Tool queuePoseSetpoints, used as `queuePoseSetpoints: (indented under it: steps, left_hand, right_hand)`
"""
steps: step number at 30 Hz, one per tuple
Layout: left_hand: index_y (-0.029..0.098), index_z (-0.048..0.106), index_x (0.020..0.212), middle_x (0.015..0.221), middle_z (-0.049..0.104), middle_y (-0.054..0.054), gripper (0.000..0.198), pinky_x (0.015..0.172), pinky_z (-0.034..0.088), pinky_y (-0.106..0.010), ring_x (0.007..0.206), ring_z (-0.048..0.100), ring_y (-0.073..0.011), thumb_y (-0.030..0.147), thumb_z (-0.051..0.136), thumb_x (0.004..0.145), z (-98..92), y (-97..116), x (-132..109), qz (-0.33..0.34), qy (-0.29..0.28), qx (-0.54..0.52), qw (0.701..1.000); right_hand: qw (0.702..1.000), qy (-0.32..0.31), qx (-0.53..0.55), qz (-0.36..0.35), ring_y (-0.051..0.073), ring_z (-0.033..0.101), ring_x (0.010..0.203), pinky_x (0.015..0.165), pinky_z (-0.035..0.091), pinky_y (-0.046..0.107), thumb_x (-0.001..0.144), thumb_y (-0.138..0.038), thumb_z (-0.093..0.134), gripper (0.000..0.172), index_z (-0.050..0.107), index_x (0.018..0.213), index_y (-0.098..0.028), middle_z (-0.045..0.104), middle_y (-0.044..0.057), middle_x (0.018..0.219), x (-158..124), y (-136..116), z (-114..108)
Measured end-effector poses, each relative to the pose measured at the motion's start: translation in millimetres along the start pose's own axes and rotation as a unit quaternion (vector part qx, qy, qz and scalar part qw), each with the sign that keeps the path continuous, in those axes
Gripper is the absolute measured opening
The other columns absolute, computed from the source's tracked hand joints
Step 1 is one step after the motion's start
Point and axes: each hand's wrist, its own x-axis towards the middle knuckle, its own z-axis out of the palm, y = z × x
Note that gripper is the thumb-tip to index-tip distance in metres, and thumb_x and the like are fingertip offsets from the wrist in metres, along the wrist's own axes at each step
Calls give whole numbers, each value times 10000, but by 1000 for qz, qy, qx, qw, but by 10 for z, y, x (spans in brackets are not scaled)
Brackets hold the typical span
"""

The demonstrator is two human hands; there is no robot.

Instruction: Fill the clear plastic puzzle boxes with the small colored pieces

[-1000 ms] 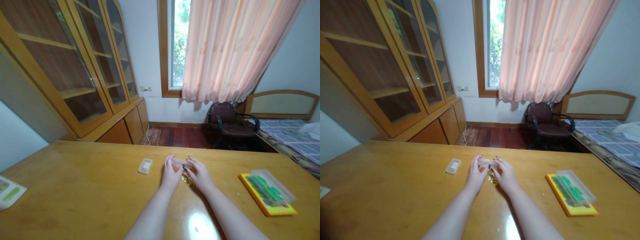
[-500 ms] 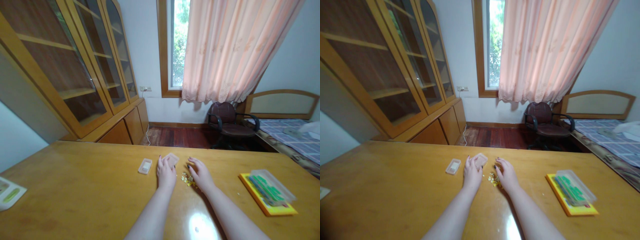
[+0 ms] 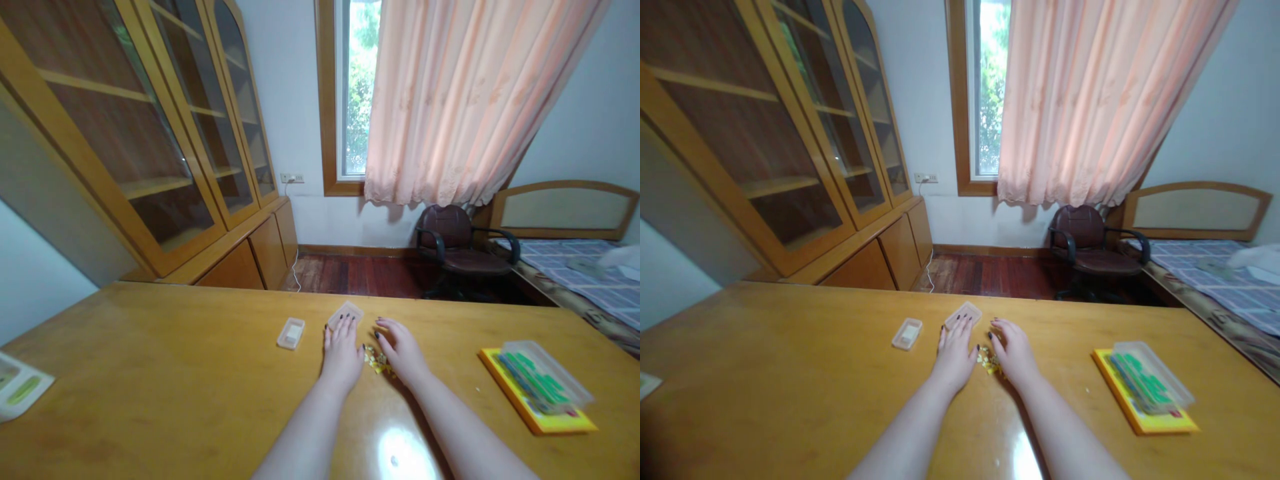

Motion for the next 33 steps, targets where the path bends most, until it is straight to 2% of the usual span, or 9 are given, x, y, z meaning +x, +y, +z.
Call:
queuePoseSetpoints:
  steps: [4, 6, 8, 11, 17, 23, 26, 33]
  left_hand:
    - [168, 421, 1268, 1341, 416, -107, 529, 1071, 71, -533, 1266, 311, -262, 226, 491, 747, -52, 29, 6, -55, 49, 10, 997]
    - [170, 452, 1242, 1299, 464, -105, 466, 1081, 117, -489, 1242, 352, -243, 217, 451, 778, -92, 47, 5, -46, 66, -2, 997]
    - [174, 438, 1257, 1303, 460, -96, 466, 1085, 161, -440, 1241, 360, -221, 210, 423, 793, -110, 56, -1, -3, 52, -16, 998]
    - [161, 396, 1297, 1363, 384, -108, 552, 1085, 165, -440, 1280, 298, -244, 242, 480, 757, -77, 43, -12, 28, 10, -14, 999]
    - [201, 408, 1287, 1368, 386, -80, 559, 1083, 51, -506, 1291, 271, -258, 238, 503, 737, -24, 17, -5, -14, 1, 9, 1000]
    - [188, 414, 1276, 1357, 399, -99, 540, 1045, 19, -580, 1288, 254, -291, 254, 489, 745, -67, 36, 11, -100, 41, 21, 994]
    - [171, 427, 1266, 1343, 416, -109, 526, 1054, 18, -562, 1293, 239, -295, 273, 485, 753, -61, 34, 12, -104, 63, 22, 992]
    - [168, 450, 1249, 1332, 433, -95, 513, 1076, 34, -515, 1285, 265, -279, 262, 486, 746, -59, 33, 8, -89, 60, 15, 994]
  right_hand:
    - [1000, 4, 3, 0, 227, 551, 1027, 919, 409, 434, 813, -301, 474, 267, 600, 1012, -175, 609, 110, 1072, -1, -4, -7]
    - [1000, 1, 2, 1, 226, 555, 1020, 915, 414, 429, 812, -298, 474, 264, 600, 1011, -178, 613, 108, 1063, -1, -16, -12]
    - [1000, -2, 2, 2, 221, 558, 1014, 913, 417, 419, 815, -299, 470, 261, 601, 1006, -178, 616, 104, 1055, -1, -25, -14]
    - [1000, -4, 3, 0, 215, 563, 1000, 909, 420, 412, 819, -298, 462, 254, 604, 994, -180, 621, 99, 1041, -2, -20, -4]
    - [1000, -11, 3, 4, 214, 568, 981, 898, 424, 409, 818, -294, 457, 250, 606, 985, -183, 626, 96, 1025, -8, 9, 18]
    - [1000, -17, -3, 11, 203, 573, 971, 897, 426, 389, 811, -283, 461, 245, 607, 977, -180, 632, 88, 1015, -4, 5, 12]
    - [1000, -17, 3, 7, 205, 578, 960, 890, 429, 392, 805, -276, 460, 239, 613, 964, -182, 635, 87, 1002, -3, 15, 18]
    - [1000, -25, 8, 14, 204, 588, 929, 860, 445, 378, 809, -284, 456, 237, 618, 953, -186, 642, 83, 975, -9, 7, 22]
